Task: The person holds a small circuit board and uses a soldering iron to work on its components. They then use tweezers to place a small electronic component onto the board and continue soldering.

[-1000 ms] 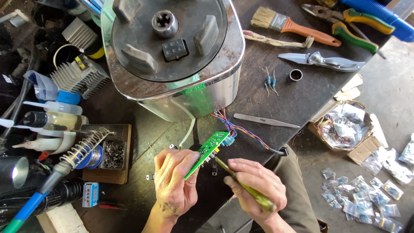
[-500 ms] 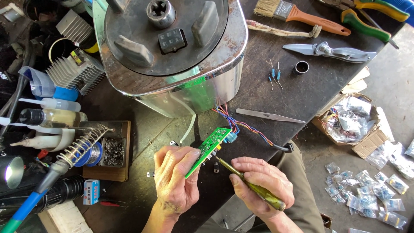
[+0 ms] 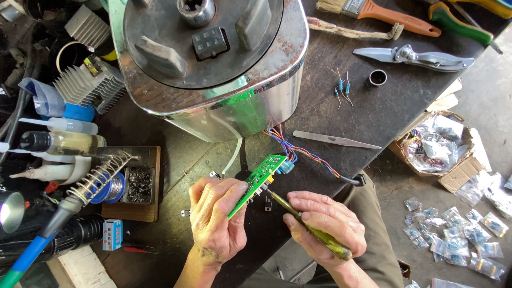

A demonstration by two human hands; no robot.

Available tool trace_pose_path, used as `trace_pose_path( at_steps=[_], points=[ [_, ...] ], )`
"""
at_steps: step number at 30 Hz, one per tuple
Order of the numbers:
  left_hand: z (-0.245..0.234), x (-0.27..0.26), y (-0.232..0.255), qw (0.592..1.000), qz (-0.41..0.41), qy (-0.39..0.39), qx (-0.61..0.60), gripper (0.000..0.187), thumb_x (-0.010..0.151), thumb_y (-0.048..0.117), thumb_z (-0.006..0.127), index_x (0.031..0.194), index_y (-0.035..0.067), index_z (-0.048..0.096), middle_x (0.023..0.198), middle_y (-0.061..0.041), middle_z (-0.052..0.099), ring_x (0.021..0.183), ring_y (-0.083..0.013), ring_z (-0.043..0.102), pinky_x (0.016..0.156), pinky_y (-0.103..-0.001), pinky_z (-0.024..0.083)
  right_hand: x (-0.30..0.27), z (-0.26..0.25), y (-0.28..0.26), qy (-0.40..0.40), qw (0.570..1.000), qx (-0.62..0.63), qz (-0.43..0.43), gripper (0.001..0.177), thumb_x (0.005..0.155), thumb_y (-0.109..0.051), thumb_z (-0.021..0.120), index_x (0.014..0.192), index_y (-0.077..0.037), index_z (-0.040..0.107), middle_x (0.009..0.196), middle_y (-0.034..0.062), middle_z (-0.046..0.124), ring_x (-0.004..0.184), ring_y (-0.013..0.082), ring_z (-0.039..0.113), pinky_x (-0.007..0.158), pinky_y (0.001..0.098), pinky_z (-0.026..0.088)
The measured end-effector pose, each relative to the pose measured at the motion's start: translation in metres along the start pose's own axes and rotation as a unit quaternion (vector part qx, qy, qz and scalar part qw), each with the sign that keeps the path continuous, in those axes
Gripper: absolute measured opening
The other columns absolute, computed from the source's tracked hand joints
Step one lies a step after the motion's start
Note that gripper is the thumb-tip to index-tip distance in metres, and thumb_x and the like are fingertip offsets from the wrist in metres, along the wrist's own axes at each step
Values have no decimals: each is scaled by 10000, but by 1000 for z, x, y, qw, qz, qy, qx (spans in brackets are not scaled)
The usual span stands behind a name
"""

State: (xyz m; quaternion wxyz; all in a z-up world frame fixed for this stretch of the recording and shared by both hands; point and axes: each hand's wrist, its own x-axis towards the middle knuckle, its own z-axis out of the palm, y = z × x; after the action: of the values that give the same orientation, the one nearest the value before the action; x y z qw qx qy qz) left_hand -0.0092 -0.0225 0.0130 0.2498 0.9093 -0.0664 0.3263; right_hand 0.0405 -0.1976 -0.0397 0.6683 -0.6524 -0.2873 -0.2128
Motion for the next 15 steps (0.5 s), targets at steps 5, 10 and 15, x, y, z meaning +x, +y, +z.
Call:
trace_pose_path(
  at_steps=[5,10,15],
  points=[
    [1,-1,-1,1000,2,0,-2,181,1055,119,478,1125,5,600,966,-131,692,777,-241,662,835,-387,455,6,0,-3,-17,1000,-14,-7,280,729,18,848,835,-7,591,854,221,747,780,355,823,692,372,721],
    [0,-1,-1,1000,0,-1,-3,186,1053,126,480,1122,6,604,972,-135,694,777,-241,655,837,-391,455,3,2,-1,1,1000,-8,-7,269,746,5,822,835,-38,572,799,192,738,728,321,816,654,363,718],
    [1,-2,-1,1000,-3,2,-5,182,1054,124,482,1120,5,603,966,-136,695,775,-240,658,834,-397,461,1,2,1,0,1000,-4,0,293,723,23,846,842,-26,582,837,211,744,765,332,820,689,372,722]
  ],
)
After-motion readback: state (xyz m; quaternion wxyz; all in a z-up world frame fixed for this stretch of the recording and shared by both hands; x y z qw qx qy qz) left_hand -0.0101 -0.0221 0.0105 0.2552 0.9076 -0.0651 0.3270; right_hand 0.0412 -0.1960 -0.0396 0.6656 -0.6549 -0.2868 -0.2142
